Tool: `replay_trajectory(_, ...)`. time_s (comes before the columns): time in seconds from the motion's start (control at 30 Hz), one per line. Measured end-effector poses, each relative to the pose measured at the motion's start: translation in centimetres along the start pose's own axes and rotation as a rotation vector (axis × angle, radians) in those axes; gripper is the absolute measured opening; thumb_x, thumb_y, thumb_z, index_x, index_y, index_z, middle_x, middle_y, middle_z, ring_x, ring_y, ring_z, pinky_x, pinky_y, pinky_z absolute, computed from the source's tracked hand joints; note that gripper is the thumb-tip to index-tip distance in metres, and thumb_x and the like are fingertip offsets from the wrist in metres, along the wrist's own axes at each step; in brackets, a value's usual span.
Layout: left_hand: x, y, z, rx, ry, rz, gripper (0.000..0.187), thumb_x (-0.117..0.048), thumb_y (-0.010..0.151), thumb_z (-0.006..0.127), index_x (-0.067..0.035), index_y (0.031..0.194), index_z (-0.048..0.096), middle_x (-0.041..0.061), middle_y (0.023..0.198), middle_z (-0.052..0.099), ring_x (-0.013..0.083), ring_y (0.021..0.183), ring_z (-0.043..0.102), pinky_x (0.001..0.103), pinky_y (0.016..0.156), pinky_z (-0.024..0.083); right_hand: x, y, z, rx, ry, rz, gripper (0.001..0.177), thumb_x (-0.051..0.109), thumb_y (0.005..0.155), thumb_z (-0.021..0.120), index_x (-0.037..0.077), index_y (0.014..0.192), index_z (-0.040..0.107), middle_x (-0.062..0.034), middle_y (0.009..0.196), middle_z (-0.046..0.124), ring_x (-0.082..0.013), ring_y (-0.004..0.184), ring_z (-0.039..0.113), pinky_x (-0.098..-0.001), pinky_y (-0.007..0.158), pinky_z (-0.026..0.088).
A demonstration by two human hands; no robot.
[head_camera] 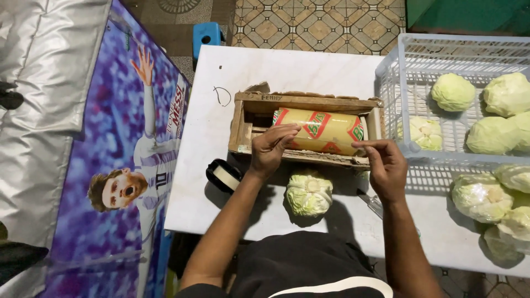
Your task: Wrapping individual cabbages in plastic cling film using a dispenser and a cutter.
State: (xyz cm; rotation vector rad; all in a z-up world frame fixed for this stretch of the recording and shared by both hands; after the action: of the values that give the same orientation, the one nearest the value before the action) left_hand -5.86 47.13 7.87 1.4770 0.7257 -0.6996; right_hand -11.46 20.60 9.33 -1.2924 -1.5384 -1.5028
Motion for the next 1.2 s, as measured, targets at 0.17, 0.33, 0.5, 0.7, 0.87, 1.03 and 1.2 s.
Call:
replay_trajectory(0.17,-4.3,1.2,1.1,-0.093,-0.298,-0.070,0.022,-0.012,0.104,0.059,0.000,0.088,0.069,0.014,0.080,0.072,0.0244,0.074,0.072,0.036,0.075,0.058,3.2,0.8,-1.0,0.021,0.020,-0.165,0.002,-0.011,0.103,0.060,-0.010,0.103,0.062,-0.0244,0.100,0.072,-0.0293,0.094,0.071,-0.0378,0.083,0.055)
replay_trajectory(0.33,-2.2,1.3,4.0,0.069,-0.125,-0.086,0.025,-0.020,0.105,0.056,-0.013,0.082,0.062,-0.002,0.061,0.051,0.0112,0.056,0.049,0.027,0.059,0.047,5.9,1.2,-1.4,0.050,-0.138,-0.360,0.009,-0.014,0.099,0.071,-0.005,0.099,0.074,-0.0186,0.096,0.065,-0.0283,0.087,0.065,-0.0366,0.080,0.054)
replay_trajectory(0.5,-6.8,2.8,5.4,0.387,0.159,0.021,0.036,-0.037,0.085,0.082,-0.019,0.112,0.065,0.008,0.054,0.054,0.0307,0.055,0.064,0.037,0.062,0.054,7.1,1.2,-0.7,0.080,-0.215,-0.459,0.013,-0.011,0.095,0.077,0.001,0.098,0.080,-0.0122,0.086,0.060,-0.0227,0.070,0.061,-0.0347,0.065,0.051)
replay_trajectory(0.7,-6.3,2.1,7.4,0.553,0.410,0.144,0.014,-0.030,0.100,0.059,-0.021,0.108,0.065,0.007,0.081,0.072,0.0326,0.084,0.073,0.043,0.071,0.060,7.8,1.3,-0.2,0.124,-0.287,-0.509,0.015,-0.011,0.094,0.078,0.003,0.099,0.082,-0.0129,0.087,0.066,-0.0255,0.069,0.064,-0.0379,0.063,0.051)
replay_trajectory(0.87,-5.2,2.7,7.3,0.546,0.367,0.087,0.023,-0.043,0.104,0.050,-0.029,0.106,0.068,0.002,0.086,0.075,0.0283,0.087,0.074,0.042,0.073,0.062,7.3,-0.5,-0.6,-0.056,-0.017,-0.359,0.013,-0.001,0.108,0.062,-0.013,0.104,0.067,-0.0203,0.086,0.062,-0.0249,0.072,0.062,-0.0380,0.070,0.052)
replay_trajectory(1.03,-4.1,4.0,7.5,0.540,0.407,0.109,0.024,-0.047,0.102,0.051,-0.029,0.101,0.068,0.000,0.080,0.073,0.0271,0.083,0.074,0.042,0.070,0.061,-0.8,-8.6,3.9,0.239,-0.338,-0.327,0.026,0.020,0.089,0.077,0.000,0.101,0.065,-0.0226,0.104,0.064,-0.0453,0.103,0.060,-0.0527,0.088,0.045)
replay_trajectory(1.2,-4.5,4.7,8.3,0.589,0.420,0.135,0.020,-0.043,0.100,0.053,-0.027,0.096,0.064,0.003,0.078,0.070,0.0298,0.084,0.072,0.044,0.071,0.060,-8.5,-15.6,7.5,0.712,-0.899,0.044,0.124,0.039,0.060,0.097,0.028,0.162,0.028,-0.0246,0.162,0.018,-0.0506,0.150,0.013,-0.0705,0.116,0.019)
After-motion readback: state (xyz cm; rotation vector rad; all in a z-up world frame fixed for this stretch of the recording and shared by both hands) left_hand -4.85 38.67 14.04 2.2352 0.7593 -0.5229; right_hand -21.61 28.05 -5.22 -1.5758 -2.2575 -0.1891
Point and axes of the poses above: each hand's wrist, its own y-axis towards the middle knuckle, its own z-axis out of the palm, x = y × z, the point moved 3 cm from there along y, towards the middle knuckle
